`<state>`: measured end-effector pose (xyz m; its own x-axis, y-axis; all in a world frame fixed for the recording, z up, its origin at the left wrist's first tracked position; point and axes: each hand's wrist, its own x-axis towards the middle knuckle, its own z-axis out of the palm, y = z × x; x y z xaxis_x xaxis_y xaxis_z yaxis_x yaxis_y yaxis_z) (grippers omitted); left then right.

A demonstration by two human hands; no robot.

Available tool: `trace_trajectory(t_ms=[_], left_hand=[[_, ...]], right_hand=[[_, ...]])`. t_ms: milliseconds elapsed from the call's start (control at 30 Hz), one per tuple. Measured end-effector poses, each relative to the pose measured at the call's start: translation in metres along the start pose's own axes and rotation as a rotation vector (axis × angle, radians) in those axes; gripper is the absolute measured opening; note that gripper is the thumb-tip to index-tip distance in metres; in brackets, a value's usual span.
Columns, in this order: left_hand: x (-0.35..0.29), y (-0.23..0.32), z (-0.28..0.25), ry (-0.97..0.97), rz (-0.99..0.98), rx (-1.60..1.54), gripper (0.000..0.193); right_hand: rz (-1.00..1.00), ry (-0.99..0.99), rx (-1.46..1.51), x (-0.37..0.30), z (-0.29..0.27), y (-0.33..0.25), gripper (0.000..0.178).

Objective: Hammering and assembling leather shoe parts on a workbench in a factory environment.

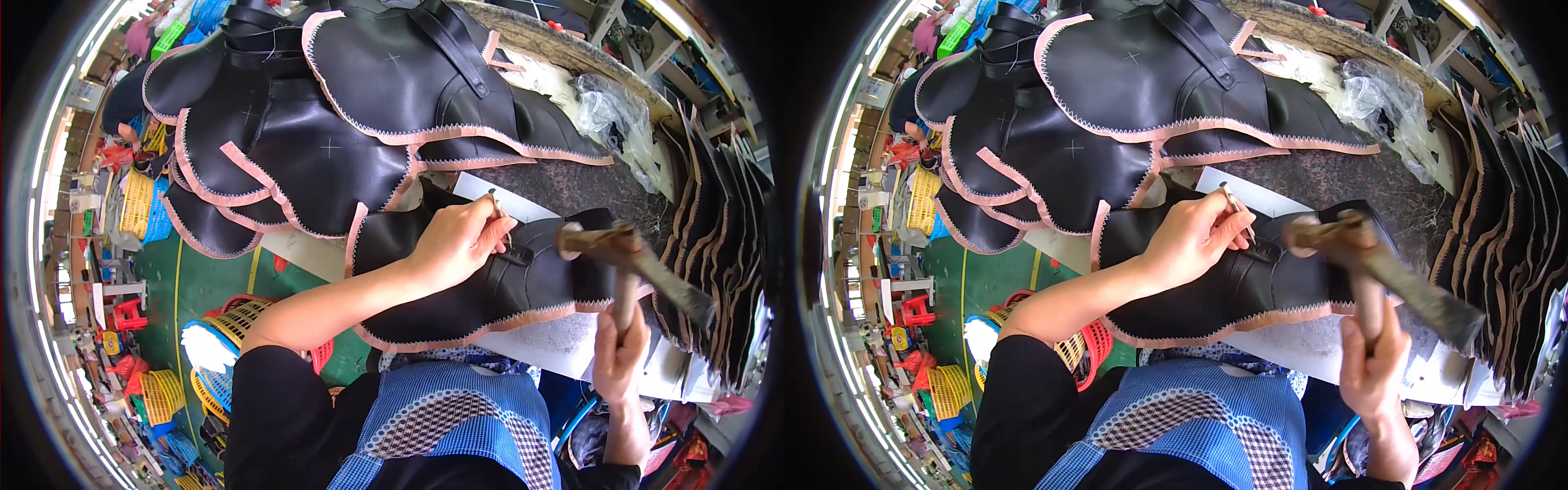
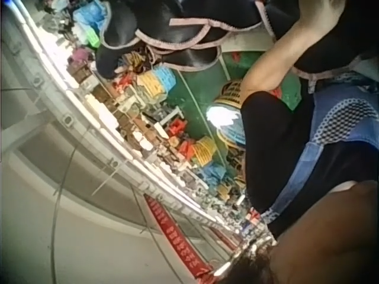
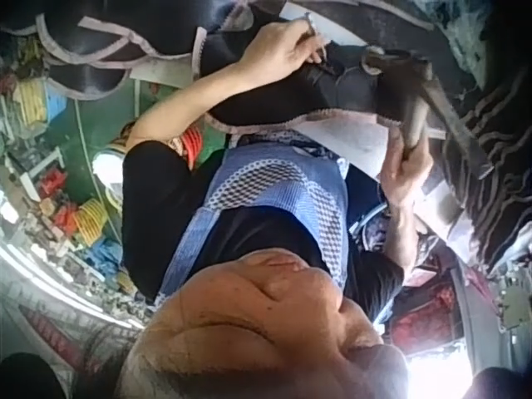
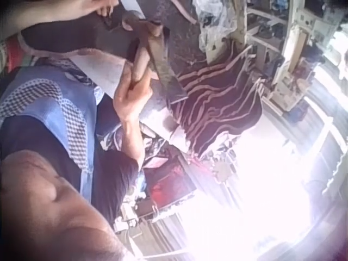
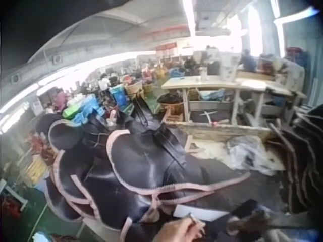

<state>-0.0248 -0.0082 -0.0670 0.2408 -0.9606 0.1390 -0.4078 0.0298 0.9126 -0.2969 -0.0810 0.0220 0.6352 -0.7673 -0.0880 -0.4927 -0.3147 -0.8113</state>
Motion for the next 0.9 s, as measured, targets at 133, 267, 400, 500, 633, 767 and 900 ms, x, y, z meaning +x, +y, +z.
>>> trace_trajectory(t_ms=[133, 267, 400, 500, 633, 767, 900], left_hand=[[0.003, -0.001, -0.001, -0.029, 0.007, -0.097, 0.018], [0.002, -0.007, 0.004, -0.019, 0.067, -0.036, 0.016], [-0.004, -0.004, 0.008, 0.093, 0.252, 0.245, 0.015], [-0.008, 0.005, 0.014, 0.149, 0.427, 0.506, 0.018], [-0.006, 0.01, 0.009, 0.052, 0.45, 0.605, 0.011], [0.002, 0.01, -0.028, 0.216, 0.234, 0.076, 0.018], [0.008, 0.021, -0.069, 0.046, 0.409, 0.687, 0.007]], right_hand=[[0.033, 0.134, 0.14, -0.008, 0.002, 0.026, 0.018], [0.086, 0.099, 0.074, -0.006, 0.004, 0.025, 0.02], [-0.283, 0.207, 0.115, -0.003, -0.001, 0.004, 0.029], [-0.565, 0.122, 0.376, 0.0, -0.004, -0.008, 0.023], [-0.245, -0.08, -0.209, 0.01, 0.015, -0.012, 0.019], [-0.057, 0.119, 0.054, 0.015, 0.006, -0.007, 0.011], [-0.042, 0.089, 0.241, 0.043, 0.025, -0.006, 0.01]])
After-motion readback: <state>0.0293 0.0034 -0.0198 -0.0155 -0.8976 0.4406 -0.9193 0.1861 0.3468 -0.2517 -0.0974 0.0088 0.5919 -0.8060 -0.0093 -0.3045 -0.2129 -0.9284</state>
